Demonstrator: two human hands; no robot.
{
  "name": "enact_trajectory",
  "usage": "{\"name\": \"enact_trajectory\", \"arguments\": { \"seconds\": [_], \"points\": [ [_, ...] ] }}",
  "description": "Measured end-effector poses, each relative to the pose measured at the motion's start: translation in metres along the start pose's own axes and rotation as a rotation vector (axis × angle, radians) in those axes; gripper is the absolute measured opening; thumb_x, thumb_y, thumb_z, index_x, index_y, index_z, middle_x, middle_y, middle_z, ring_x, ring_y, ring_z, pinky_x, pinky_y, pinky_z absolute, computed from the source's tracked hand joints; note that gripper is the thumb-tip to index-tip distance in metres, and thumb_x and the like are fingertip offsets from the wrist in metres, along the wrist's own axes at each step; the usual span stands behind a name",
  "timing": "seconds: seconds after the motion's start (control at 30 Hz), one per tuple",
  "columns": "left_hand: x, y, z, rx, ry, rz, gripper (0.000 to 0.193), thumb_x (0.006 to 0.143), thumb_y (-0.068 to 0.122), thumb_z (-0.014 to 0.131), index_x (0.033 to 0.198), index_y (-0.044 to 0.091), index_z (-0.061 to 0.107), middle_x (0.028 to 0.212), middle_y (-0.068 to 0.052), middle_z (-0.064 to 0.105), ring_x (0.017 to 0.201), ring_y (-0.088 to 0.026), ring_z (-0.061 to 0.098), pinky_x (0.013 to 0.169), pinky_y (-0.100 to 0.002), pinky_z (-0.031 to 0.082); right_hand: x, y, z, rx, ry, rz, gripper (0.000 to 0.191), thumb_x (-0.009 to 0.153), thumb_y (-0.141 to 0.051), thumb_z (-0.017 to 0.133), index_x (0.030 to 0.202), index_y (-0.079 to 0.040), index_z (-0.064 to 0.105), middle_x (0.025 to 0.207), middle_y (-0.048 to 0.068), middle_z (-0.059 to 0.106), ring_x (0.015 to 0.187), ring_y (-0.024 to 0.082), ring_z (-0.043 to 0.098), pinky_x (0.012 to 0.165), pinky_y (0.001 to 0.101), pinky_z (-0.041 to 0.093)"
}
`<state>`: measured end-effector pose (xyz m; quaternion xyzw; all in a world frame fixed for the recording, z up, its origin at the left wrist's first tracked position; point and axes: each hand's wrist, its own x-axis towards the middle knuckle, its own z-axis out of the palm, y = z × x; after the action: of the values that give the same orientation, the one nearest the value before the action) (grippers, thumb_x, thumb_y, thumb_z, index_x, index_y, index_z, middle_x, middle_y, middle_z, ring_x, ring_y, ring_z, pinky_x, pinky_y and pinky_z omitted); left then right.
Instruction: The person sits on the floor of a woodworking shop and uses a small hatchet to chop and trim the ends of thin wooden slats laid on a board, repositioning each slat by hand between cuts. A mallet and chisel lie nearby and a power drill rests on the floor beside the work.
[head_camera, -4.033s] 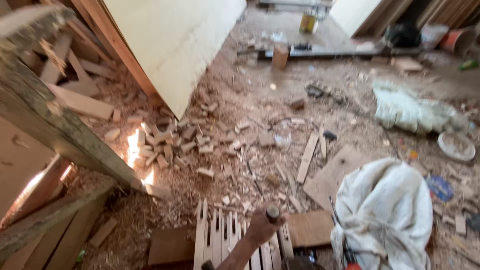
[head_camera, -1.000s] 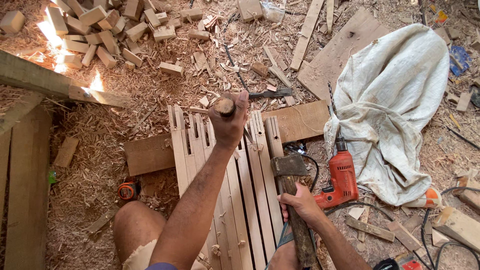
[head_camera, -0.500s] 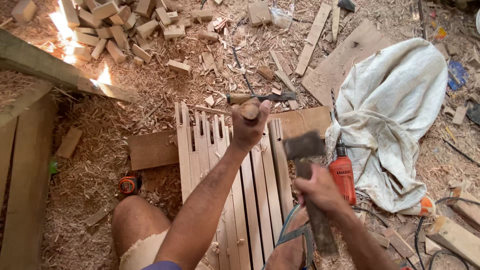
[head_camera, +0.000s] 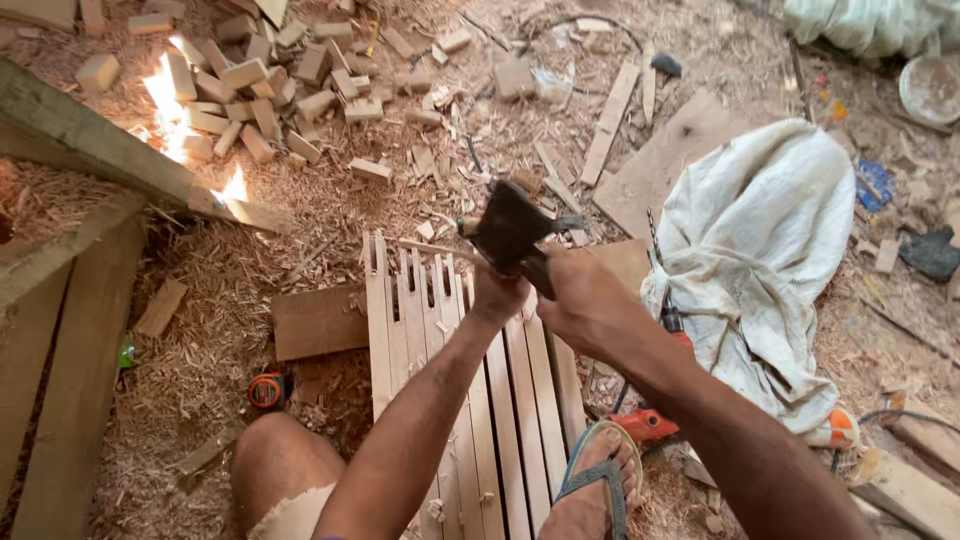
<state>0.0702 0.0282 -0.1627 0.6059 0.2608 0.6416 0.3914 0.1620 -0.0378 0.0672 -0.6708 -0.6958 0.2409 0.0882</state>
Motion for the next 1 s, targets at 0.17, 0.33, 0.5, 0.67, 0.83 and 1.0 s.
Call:
{"name": "enact_trajectory", "arguments": {
  "seconds": [0.17, 0.33, 0.5, 0.67, 0.83, 1.0],
  "points": [
    [-0.004, -0.008, 0.003, 0.168, -0.041, -0.27, 0.011, 0.095, 0.01, 0.071, 0.097, 0.0, 0.067, 0.079, -0.006, 0.071, 0.071, -0.017, 0.069, 0.063, -0.029, 0.054, -0.048, 0.008, -0.033, 0.305, 0.152, 0.18, 0.035, 0.084, -0.021, 0.069, 0.109, 0.003, 0.061, 0.069, 0.017, 0.069, 0.053, 0.024, 0.067, 0.046, 0.0411, 0.055],
    [0.004, 0.0, 0.004, 0.189, -0.08, -0.28, 0.025, 0.1, 0.017, 0.066, 0.078, 0.005, 0.066, 0.066, 0.001, 0.068, 0.055, -0.013, 0.066, 0.051, -0.028, 0.053, -0.043, -0.007, -0.034, 0.03, 0.256, 0.132, 0.035, 0.1, -0.029, 0.062, 0.102, 0.006, 0.063, 0.078, 0.018, 0.07, 0.061, 0.02, 0.065, 0.054, 0.0371, 0.054],
    [0.021, 0.02, -0.004, -0.197, -0.124, -0.123, 0.015, 0.097, 0.011, 0.072, 0.097, -0.002, 0.066, 0.089, -0.006, 0.068, 0.073, -0.02, 0.07, 0.065, -0.034, 0.056, 0.012, 0.015, 0.0, 0.02, 0.074, -0.087, 0.039, 0.078, -0.015, 0.073, 0.109, 0.006, 0.06, 0.071, 0.02, 0.066, 0.062, 0.03, 0.067, 0.053, 0.0435, 0.056],
    [0.032, 0.024, -0.015, 0.046, -0.453, -0.442, 0.039, 0.093, 0.026, 0.081, 0.064, 0.01, 0.06, 0.057, 0.006, 0.053, 0.049, -0.009, 0.051, 0.044, -0.031, 0.047, -0.024, 0.012, -0.046, 0.212, 0.095, 0.2, 0.035, 0.081, -0.02, 0.07, 0.094, 0.011, 0.06, 0.058, 0.016, 0.07, 0.047, 0.023, 0.069, 0.042, 0.039, 0.054],
    [0.026, 0.017, -0.024, -0.147, -0.516, -0.471, 0.04, 0.092, 0.024, 0.085, 0.065, 0.012, 0.058, 0.062, 0.005, 0.052, 0.055, -0.006, 0.046, 0.048, -0.028, 0.039, -0.045, -0.008, -0.053, 0.637, 0.605, -0.247, 0.038, 0.104, -0.021, 0.064, 0.084, 0.011, 0.06, 0.065, 0.012, 0.064, 0.052, 0.018, 0.066, 0.044, 0.0351, 0.055],
    [0.007, -0.01, -0.018, -0.094, -0.273, 0.126, 0.02, 0.11, 0.016, 0.064, 0.111, -0.003, 0.06, 0.101, -0.012, 0.063, 0.085, -0.021, 0.065, 0.071, -0.039, 0.052, -0.002, 0.02, 0.01, 0.018, 0.158, -0.119, 0.029, 0.082, -0.015, 0.071, 0.101, 0.007, 0.065, 0.069, 0.025, 0.065, 0.063, 0.037, 0.068, 0.055, 0.0478, 0.055]
  ]
}}
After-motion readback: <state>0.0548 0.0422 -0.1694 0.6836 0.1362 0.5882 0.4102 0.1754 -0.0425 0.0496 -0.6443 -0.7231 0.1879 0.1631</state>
